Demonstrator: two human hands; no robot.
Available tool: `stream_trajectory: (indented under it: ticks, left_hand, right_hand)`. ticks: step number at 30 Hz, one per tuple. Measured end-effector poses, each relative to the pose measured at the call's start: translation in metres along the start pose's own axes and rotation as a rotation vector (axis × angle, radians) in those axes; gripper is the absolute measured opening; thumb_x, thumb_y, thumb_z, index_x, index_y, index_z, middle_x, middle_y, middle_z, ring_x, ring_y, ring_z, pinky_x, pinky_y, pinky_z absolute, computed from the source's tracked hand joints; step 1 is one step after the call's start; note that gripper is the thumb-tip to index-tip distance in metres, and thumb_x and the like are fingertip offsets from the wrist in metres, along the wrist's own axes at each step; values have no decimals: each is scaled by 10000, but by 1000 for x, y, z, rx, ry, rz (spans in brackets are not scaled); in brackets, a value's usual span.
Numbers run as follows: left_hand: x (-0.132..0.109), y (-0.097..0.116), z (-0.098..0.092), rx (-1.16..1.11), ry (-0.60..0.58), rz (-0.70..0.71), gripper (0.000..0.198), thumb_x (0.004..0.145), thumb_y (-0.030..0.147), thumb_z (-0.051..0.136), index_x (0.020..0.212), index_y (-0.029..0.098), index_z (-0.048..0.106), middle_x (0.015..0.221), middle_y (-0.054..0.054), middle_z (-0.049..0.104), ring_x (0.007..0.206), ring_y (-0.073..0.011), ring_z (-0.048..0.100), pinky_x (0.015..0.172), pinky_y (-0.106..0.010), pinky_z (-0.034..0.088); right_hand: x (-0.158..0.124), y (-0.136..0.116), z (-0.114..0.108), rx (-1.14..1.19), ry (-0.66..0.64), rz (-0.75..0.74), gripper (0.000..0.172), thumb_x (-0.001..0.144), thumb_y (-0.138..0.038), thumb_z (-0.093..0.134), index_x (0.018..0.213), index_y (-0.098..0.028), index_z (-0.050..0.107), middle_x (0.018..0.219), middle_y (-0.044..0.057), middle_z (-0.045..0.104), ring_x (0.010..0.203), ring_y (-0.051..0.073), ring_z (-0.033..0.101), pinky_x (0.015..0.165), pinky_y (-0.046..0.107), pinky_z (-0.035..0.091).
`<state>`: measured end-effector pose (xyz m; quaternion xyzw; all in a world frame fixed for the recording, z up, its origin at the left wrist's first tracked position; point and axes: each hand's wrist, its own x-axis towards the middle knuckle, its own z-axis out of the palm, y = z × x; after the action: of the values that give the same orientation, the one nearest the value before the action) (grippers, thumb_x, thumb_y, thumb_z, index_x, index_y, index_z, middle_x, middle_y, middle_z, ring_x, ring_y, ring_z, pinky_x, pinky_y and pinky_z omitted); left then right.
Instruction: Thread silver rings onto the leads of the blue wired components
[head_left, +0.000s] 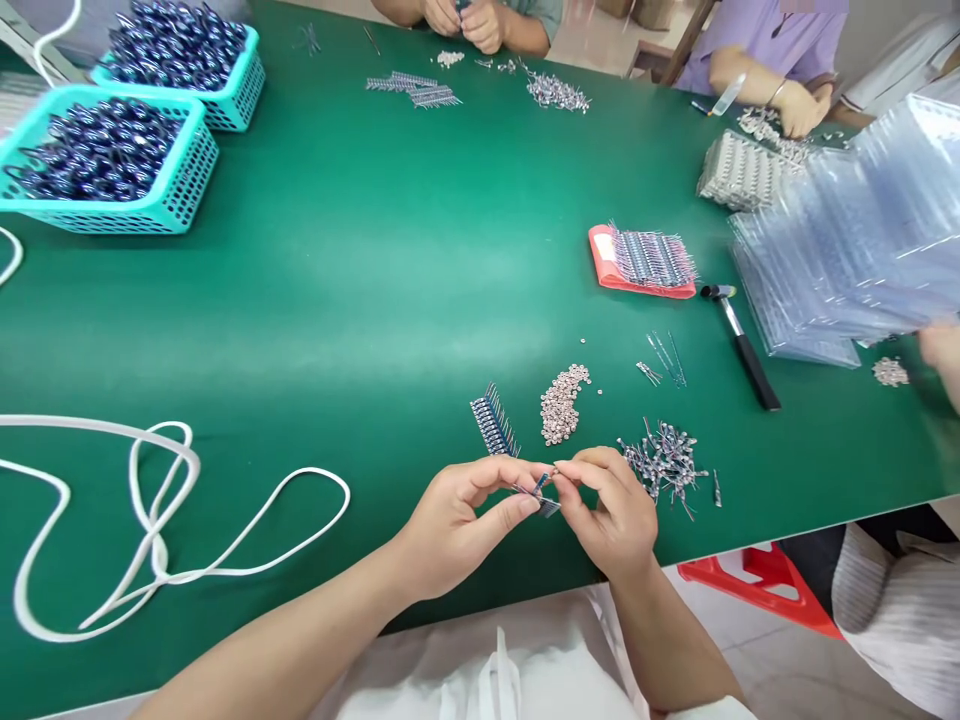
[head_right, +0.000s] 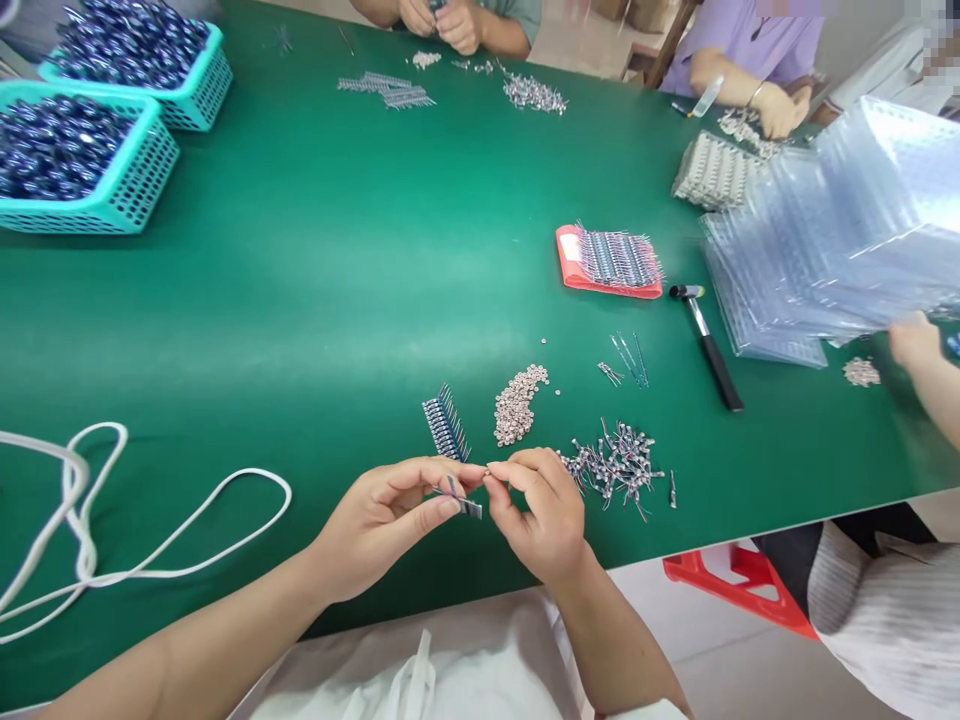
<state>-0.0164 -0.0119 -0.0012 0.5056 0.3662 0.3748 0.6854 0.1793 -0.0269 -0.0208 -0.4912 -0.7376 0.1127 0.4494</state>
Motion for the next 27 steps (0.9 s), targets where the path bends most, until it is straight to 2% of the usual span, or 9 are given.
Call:
stream_trajectory:
  ticks: [6,14,27]
  left_hand:
    - [1,1,0,78,-7,46,69,912,185,629,891,149,684,1092,-120,769,1014,-220,719,926,-358,578]
    - [0,0,0,96,-13,24,59,915,183,630,900,153,679,1139,-122,757,1031,-222,710,950,-376,564]
    - [0,-7,0,-4,-12,4,47,921,187,643,914,166,684,1138,-108,756,1103,-226,692,988,-373,551]
  right_hand:
    - [0,1,0,-17,4,0,172,862,-121,650,990,-233,677,822,28,688,712,150,673,628,289,566]
    - [-1,0,-1,-1,21,37,177,852,-99,653,973,-228,664,825,25,663,710,137,653,620,277,555]
    - [0,0,1,-55,28,-6,210,849,-89,652,998,-237,661,826,23,682,706,142,667,630,287,567]
